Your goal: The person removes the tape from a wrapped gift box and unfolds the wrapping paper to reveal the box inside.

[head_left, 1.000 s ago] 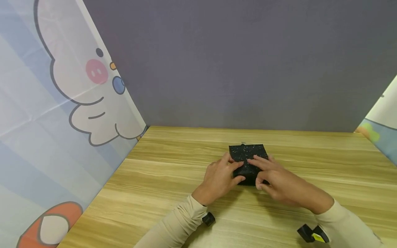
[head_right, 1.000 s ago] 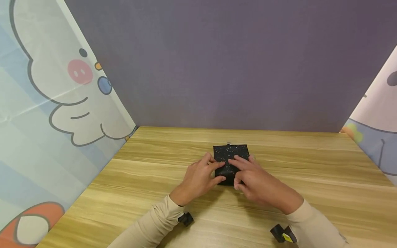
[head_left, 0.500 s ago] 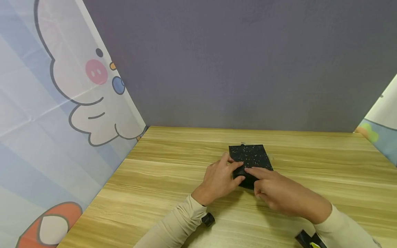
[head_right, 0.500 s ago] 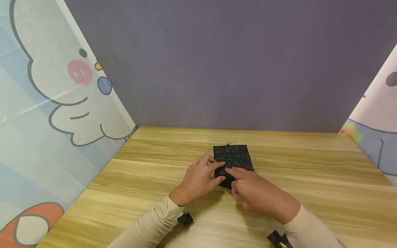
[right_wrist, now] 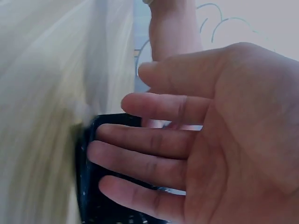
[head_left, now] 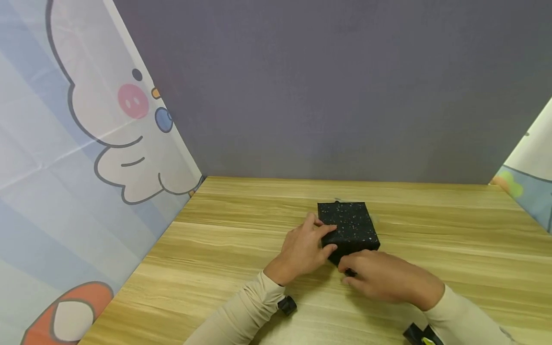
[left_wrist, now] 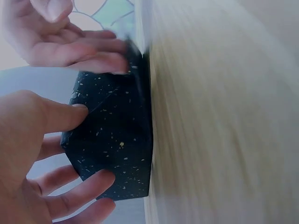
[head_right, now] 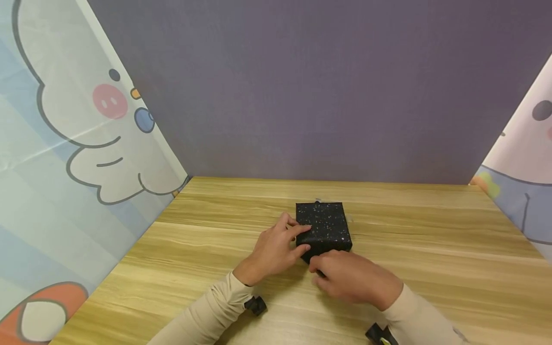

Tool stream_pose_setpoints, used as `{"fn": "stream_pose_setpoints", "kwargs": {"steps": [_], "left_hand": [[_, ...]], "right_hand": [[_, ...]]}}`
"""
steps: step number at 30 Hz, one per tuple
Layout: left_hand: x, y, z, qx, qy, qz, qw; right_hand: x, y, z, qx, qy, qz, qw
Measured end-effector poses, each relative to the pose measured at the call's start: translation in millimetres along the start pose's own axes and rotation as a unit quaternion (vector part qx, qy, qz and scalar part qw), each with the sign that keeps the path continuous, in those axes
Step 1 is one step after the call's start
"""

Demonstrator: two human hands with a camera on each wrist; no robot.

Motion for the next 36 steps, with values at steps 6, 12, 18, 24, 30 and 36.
{"fn": "stream_pose_setpoints", "kwargs": {"steps": [6,12,18,24,30,36], "left_hand": [[2.1,0.0,-0.9,0.014,-0.023,-0.009,0.9996],[3.4,0.8,-1.1,0.025,-0.032,-0.007,0.9992],[4.0,1.3,0.3,0.046,-0.036,-0.009,0.9982],[6.1,1.9,2.6,0.059,-0.042,-0.011,0.9973],[9.0,1.6,2.7,0.078,-0.122,-0.047,0.9883],[9.0,1.5,5.0,0.074,-0.172,-0.066,0.98]], "right_hand": [[-9,4.3,4,0.006,0.024,0.006,0.9997],[-17,3.5,0,-0.011,0.029,0.019,0.9993],[-27,-1.5,-8,-0.047,-0.01,0.071,0.9963],[-34,-3.7,-10,-0.064,-0.036,0.089,0.9934],[-36,-4.1,-9,-0.102,-0.064,0.082,0.9894],[-31,-3.3,-12,-0.145,-0.157,0.08,0.9735]]}}
Point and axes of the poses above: each hand's wrist, its own y-axis towards the middle knuckle, its own z-axis out of the palm, x = y × z, the point moved 1 cm from there along y, towards the middle knuckle, and after that the axes turned 4 degrees about y, right-handed, at the moved point
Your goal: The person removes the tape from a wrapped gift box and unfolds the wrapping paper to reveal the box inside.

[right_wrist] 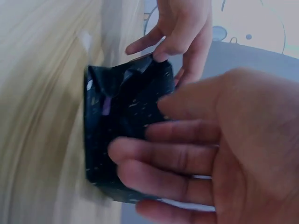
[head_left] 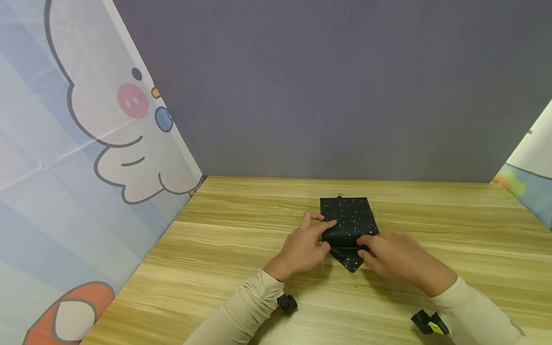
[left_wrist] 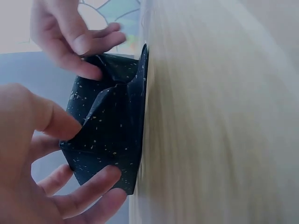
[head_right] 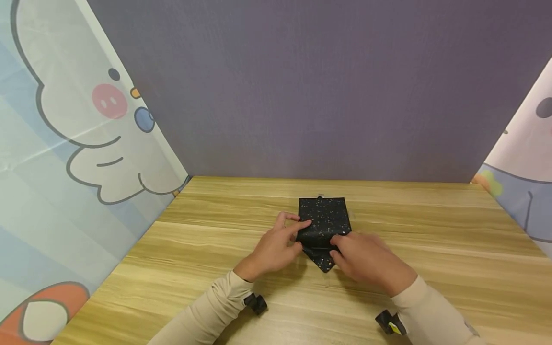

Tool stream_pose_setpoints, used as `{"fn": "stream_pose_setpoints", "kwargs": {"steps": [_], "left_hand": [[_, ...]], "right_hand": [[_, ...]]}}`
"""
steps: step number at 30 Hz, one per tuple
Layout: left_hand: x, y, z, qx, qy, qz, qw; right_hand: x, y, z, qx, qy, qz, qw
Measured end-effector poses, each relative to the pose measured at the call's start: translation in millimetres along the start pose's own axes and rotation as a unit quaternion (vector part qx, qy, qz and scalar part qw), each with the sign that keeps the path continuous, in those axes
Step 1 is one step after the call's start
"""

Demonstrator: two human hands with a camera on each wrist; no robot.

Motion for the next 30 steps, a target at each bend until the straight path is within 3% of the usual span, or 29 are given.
{"fn": "stream_pose_setpoints", "kwargs": {"steps": [3,9,17,30], "left_hand": [[-0.4,0.5,1.2,-0.009,-0.008,0.0,0.9999],[-2.1,-0.3,0.3,-0.012,-0.002,-0.009,0.9999],[-4.0,-1.4,0.0,-0.019,0.071,0.0,0.9973],[-5.1,-2.8,-2.7,-0.012,0.088,0.002,0.996]], "right_hand": [[0,-1.1,-2,-0.019,-0.029,0.001,0.9994],[-4,-3.5,-3,-0.002,-0.006,0.025,0.9997],[-10,-5.6,-3,-0.015,-0.007,0.045,0.9988],[-15,-6.3,-1,-0.012,-0.016,0.031,0.9993]]}}
Point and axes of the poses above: each hand's wrist, its own y-axis towards the middle knuckle, its own z-axis out of the palm, x = y × z, the point moved 1 cm from there along y, towards the middle knuckle, and after that the axes turned 4 degrees about y, right-handed, at the moved point
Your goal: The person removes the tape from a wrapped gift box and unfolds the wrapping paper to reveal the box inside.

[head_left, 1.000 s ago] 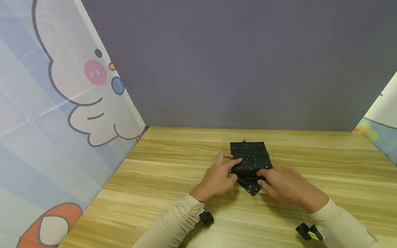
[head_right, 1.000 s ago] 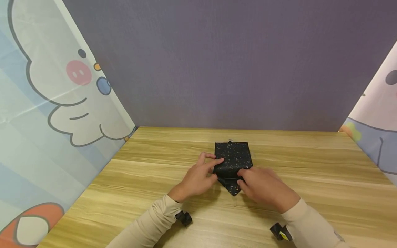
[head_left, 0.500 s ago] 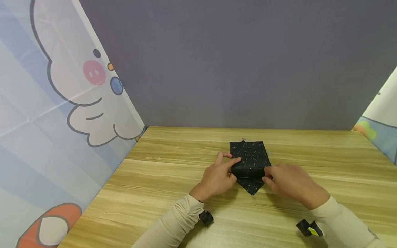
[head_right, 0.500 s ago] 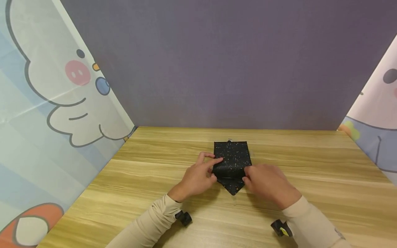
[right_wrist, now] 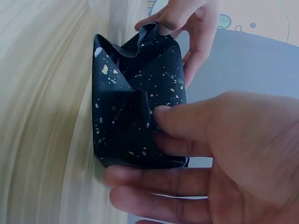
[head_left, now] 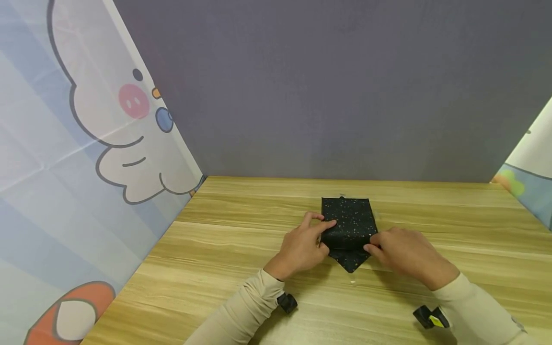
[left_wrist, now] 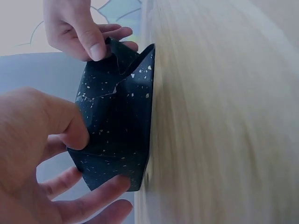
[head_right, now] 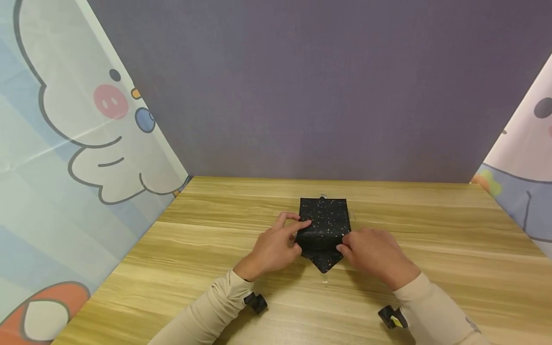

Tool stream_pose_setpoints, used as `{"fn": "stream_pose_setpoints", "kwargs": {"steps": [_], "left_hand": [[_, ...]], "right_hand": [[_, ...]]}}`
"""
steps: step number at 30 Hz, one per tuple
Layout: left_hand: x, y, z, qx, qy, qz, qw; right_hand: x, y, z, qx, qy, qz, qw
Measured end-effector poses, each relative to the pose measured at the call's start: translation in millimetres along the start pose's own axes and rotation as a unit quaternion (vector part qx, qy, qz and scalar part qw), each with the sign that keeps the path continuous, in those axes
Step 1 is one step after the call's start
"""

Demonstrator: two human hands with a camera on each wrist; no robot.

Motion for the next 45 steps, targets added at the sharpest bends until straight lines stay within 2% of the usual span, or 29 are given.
{"fn": "stream_pose_setpoints", "kwargs": {"steps": [8,14,23,26,29,31,33,38,41,45], "left_hand": [[-0.3,-0.2,-2.9,0.005,0.048,0.014,0.9988],[0.2,-1.2,-5.9,0.008,0.055,0.023,0.9982],[-0.7,-0.3,-4.3,-0.02,0.044,0.017,0.9987],[-1.8,0.2,-1.8,-0.043,0.066,0.016,0.9967],[-3.8,0.7,-0.3,-0.051,0.089,0.017,0.9946],[-4.3,0.7,0.2,-0.045,0.088,0.017,0.995],[-3.8,0.6,0.3,-0.024,0.069,0.012,0.9972],[0.1,0.3,-0.7,0.038,-0.021,-0.005,0.999],[1.9,0.6,-1.2,0.053,-0.051,-0.006,0.9973],[3.5,1.1,-0.8,0.062,-0.058,-0.001,0.9964]], "right_hand": [[-4,1.2,1,0.011,-0.001,-0.009,0.9999],[-6,1.0,4,0.023,0.018,-0.021,0.9993],[-8,-0.6,9,0.046,0.028,-0.037,0.9978],[-8,-0.1,9,0.044,0.028,-0.036,0.998],[-8,0.1,9,0.043,0.03,-0.029,0.9982],[-7,0.3,8,0.046,0.034,-0.023,0.9981],[-8,0.5,7,0.05,0.039,-0.019,0.9978],[-10,0.7,6,0.061,0.047,-0.011,0.9969],[-13,0.5,6,0.06,0.048,-0.018,0.9969],[-18,1.0,5,0.053,0.055,-0.039,0.9963]]}}
Point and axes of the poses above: each hand's wrist, its own y-axis towards the middle knuckle, its own z-axis out of the palm, x = y × z, the point moved 1 cm from there along y, towards the middle knuckle, and after that the axes turned 4 degrees about y, right-handed, at the moved point
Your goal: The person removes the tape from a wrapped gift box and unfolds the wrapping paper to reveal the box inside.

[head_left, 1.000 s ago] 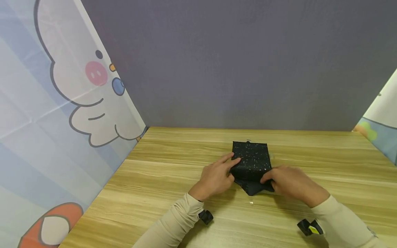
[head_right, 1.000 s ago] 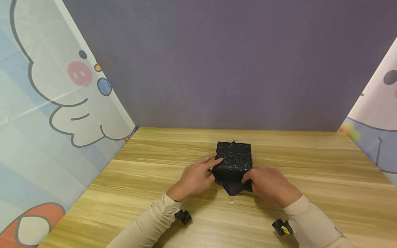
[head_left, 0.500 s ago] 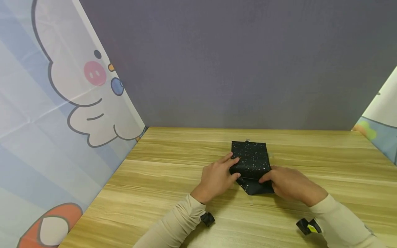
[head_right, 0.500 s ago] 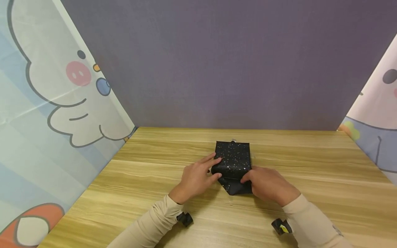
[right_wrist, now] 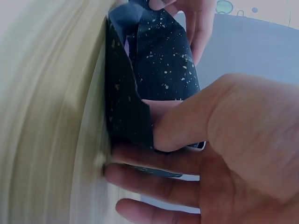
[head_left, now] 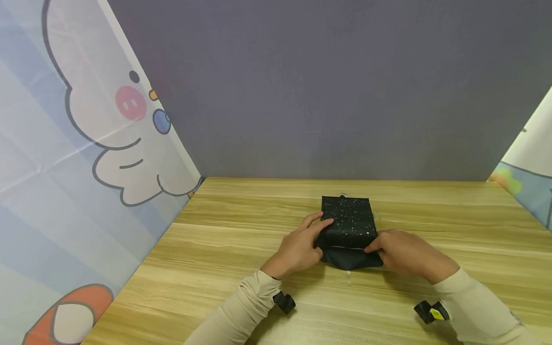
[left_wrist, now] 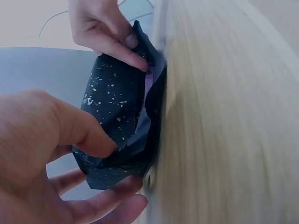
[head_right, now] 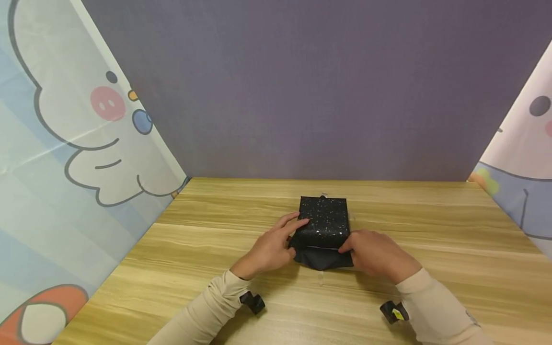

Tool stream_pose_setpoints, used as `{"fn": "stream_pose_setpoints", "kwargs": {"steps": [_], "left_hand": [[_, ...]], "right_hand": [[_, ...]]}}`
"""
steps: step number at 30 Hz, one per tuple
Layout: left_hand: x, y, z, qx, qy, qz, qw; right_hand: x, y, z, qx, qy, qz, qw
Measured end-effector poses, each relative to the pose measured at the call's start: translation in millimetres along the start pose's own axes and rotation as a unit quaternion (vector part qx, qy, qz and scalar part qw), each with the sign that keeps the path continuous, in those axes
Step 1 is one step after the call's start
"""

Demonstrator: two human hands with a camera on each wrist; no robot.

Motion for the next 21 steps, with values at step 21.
{"fn": "stream_pose_setpoints", "kwargs": {"steps": [21], "left_hand": [[-2.1,-0.5,8.4,-0.054,0.075,0.007,0.9957]], "right_hand": [[-27,1.3,-2,0.028,0.147,-0.041,0.988]]}}
Point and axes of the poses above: each hand's wrist, its own y-axis towards the middle knuckle, its own z-axis out of the palm, x = y × z, the point moved 1 cm from there along y, towards the middle knuckle, and after that the axes turned 4 degrees about y, right-handed, at the moved point
